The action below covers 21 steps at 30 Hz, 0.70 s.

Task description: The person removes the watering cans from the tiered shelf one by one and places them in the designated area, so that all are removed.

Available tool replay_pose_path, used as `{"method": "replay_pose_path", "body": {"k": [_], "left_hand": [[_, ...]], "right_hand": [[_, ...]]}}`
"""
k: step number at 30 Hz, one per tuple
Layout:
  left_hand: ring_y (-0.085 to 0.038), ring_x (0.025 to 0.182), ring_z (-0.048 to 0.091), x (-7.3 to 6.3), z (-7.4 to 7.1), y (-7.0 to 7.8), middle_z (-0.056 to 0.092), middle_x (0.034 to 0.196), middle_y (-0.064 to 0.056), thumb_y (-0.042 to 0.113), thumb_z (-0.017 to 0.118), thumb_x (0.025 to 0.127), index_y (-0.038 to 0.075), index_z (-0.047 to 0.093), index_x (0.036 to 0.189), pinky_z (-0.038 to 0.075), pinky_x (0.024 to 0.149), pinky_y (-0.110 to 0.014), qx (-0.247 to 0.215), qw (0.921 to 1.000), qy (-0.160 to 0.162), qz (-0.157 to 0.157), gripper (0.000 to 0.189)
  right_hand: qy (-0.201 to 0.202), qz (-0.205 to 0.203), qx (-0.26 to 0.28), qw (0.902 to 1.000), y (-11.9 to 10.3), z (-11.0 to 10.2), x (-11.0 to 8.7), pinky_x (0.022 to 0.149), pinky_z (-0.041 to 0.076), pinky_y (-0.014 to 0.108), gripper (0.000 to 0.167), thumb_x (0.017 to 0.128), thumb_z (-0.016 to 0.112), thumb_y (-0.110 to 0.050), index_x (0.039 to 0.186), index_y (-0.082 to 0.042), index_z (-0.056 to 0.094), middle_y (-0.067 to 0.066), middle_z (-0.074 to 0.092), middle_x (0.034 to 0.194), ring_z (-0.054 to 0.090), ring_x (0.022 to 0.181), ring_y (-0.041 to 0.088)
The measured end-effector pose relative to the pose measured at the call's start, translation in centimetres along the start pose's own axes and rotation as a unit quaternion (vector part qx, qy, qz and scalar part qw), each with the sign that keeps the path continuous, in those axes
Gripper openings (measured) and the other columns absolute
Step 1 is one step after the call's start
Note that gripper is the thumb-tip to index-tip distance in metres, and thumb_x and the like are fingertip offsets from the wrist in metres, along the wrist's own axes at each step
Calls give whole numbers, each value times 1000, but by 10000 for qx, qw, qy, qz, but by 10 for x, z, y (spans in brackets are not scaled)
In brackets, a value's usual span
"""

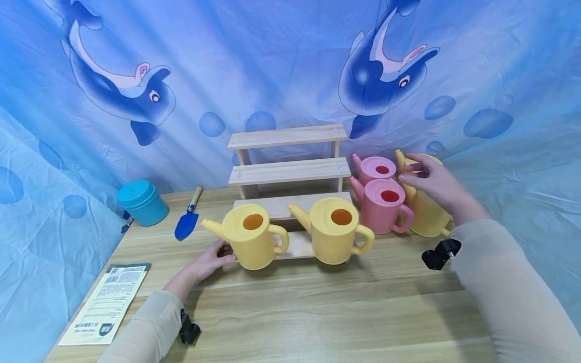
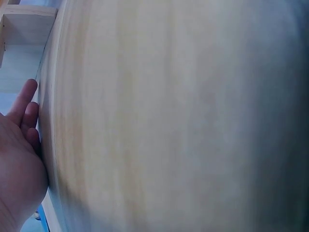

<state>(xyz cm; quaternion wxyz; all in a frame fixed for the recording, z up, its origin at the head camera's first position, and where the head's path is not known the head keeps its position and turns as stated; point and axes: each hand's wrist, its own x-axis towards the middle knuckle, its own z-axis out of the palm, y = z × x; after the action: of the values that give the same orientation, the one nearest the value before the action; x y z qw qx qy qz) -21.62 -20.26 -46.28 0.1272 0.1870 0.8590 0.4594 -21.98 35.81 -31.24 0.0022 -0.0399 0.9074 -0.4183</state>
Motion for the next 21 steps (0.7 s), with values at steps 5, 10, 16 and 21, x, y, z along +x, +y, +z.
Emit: {"method": "replay_pose_path", "body": {"k": [5, 10, 16, 21], "left_hand": [[-32, 126, 42, 0, 0, 3, 50, 133, -14, 29, 66, 88, 10, 42, 139, 27, 106, -53, -53, 10000, -10, -54, 59], [-37, 125, 42, -9, -3, 26, 50, 132, -18, 28, 66, 88, 4, 42, 137, 27, 105, -54, -124, 9999, -65, -79, 60], [-37, 124, 43, -13, -5, 36, 50, 132, -18, 31, 66, 88, 4, 42, 137, 30, 102, -55, -117, 9999, -56, 98, 61], [-37, 124, 43, -13, -4, 38, 51, 131, -18, 27, 67, 88, 3, 42, 137, 29, 104, -54, -135, 9999, -77, -17, 59]], "right_hand": [[-368, -401, -45, 9985, -16, 8, 4, 79, 44, 19, 70, 93, 58, -31, 149, -11, 22, 19, 45, 131, 42, 118, 33], [-793, -557, 28, 9953, -33, 19, 6, 88, 47, 40, 67, 91, 61, -27, 148, -14, 26, 16, 47, 130, 44, 118, 32], [-1272, -926, 111, 9875, -48, 33, 8, 85, 50, 43, 66, 90, 62, -24, 147, -20, 28, 16, 49, 128, 47, 116, 32], [-1757, -1091, -92, 9783, -57, 43, 6, 89, 45, 48, 65, 89, 64, -27, 145, -15, 33, 16, 48, 131, 45, 119, 33]]}}
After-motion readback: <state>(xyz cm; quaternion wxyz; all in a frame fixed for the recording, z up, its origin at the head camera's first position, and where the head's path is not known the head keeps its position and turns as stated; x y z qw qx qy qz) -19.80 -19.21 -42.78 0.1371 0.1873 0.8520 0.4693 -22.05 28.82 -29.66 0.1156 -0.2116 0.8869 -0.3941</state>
